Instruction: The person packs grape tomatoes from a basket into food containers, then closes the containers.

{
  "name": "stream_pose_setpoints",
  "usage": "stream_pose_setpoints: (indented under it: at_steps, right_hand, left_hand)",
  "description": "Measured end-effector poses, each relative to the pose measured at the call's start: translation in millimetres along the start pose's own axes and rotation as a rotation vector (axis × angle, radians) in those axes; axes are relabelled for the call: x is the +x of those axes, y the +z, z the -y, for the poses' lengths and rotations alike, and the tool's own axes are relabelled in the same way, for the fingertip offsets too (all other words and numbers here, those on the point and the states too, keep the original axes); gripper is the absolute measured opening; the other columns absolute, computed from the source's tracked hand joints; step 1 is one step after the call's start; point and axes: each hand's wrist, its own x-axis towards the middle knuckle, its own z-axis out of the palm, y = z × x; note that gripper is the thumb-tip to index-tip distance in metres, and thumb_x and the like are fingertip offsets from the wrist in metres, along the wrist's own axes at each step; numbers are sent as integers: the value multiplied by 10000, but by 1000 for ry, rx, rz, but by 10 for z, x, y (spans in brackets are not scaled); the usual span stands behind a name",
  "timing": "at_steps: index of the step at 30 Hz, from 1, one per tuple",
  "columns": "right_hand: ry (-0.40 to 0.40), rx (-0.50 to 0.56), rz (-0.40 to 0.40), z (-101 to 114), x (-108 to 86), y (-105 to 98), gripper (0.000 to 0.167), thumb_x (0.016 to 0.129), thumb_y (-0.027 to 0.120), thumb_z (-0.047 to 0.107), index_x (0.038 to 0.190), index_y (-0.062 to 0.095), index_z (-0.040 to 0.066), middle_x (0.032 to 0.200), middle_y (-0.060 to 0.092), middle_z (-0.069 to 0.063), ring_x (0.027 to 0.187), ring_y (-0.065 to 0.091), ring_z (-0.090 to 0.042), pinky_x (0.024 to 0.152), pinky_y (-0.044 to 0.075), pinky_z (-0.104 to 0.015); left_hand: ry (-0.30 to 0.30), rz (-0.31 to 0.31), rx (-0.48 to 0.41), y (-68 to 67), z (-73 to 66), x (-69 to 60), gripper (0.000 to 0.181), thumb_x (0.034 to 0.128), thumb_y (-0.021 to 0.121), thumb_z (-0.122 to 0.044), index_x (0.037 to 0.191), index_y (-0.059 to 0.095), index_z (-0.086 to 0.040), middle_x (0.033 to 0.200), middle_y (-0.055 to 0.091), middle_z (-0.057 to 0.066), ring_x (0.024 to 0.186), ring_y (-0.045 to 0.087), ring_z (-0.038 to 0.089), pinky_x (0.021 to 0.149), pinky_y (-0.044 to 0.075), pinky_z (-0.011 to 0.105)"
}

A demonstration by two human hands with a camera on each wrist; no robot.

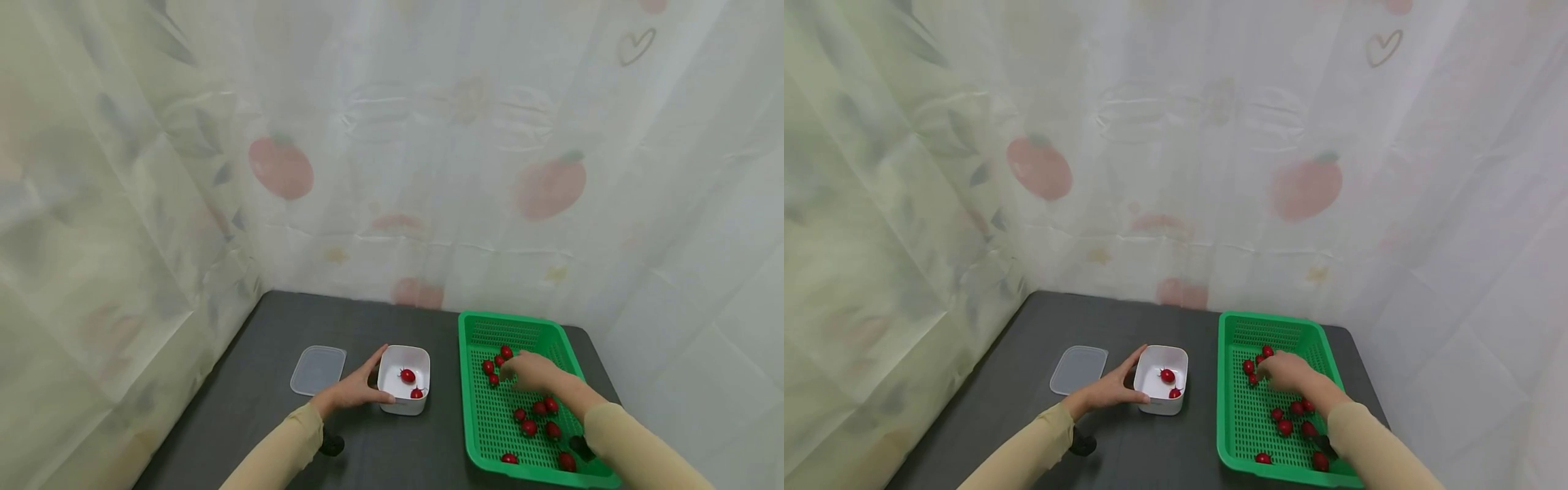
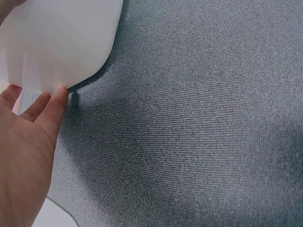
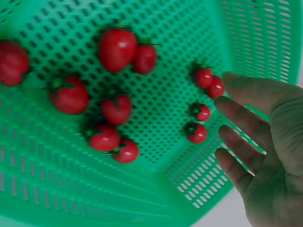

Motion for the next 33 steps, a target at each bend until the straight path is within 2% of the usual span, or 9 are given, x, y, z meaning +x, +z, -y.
stream_pose_setpoints:
  at_steps: [2, 5, 8, 18, 26, 33]
  right_hand:
    - [27, 2, 18, -10, -39, 61, 213, 860, 793, 11, 1053, 769, 101, 1009, 732, -30, 1000, 676, -284, 983, 468, -562]
    - [83, 1, 46, -27, -89, 155, 286, 857, 718, -102, 1042, 776, 109, 1012, 728, -22, 1023, 665, -307, 939, 504, -529]
    - [125, -3, 59, -43, -127, 237, 376, 808, 670, -166, 1023, 785, 120, 1000, 725, -4, 1028, 657, -307, 882, 536, -488]
    - [128, -36, 74, -76, -151, 390, 288, 784, 785, -69, 968, 782, 153, 941, 707, 38, 947, 664, -248, 812, 551, -448]
    - [172, -1, 92, -30, -162, 426, 257, 795, 799, -62, 935, 775, 152, 876, 679, 41, 836, 641, -196, 740, 549, -421]
    - [216, 46, 148, -30, -148, 428, 314, 790, 753, -124, 941, 769, 151, 876, 683, 64, 834, 651, -169, 756, 555, -399]
  left_hand:
    - [3, 3, -2, 4, 8, 4, 1166, 858, 853, -317, 1652, -1, -323, 1672, 170, 140, 1467, 308, 374, 1095, 377, 548]
    - [2, 3, -2, 11, 11, 6, 1163, 860, 852, -315, 1650, -2, -333, 1665, 186, 135, 1453, 329, 370, 1086, 392, 532]
    - [-5, 1, 1, 13, 6, 1, 1152, 865, 848, -313, 1649, 4, -341, 1668, 182, 126, 1456, 328, 365, 1091, 389, 528]
    - [-4, 6, -1, 15, -31, -13, 1157, 867, 844, -312, 1654, -5, -306, 1675, 159, 137, 1466, 309, 382, 1107, 367, 558]
    - [-4, 5, -6, 35, -16, 1, 1148, 864, 845, -321, 1648, 7, -337, 1672, 169, 105, 1461, 314, 359, 1121, 355, 554]
    - [2, 0, -1, 48, -3, 6, 1152, 862, 847, -324, 1647, 5, -346, 1671, 177, 101, 1455, 327, 338, 1118, 363, 548]
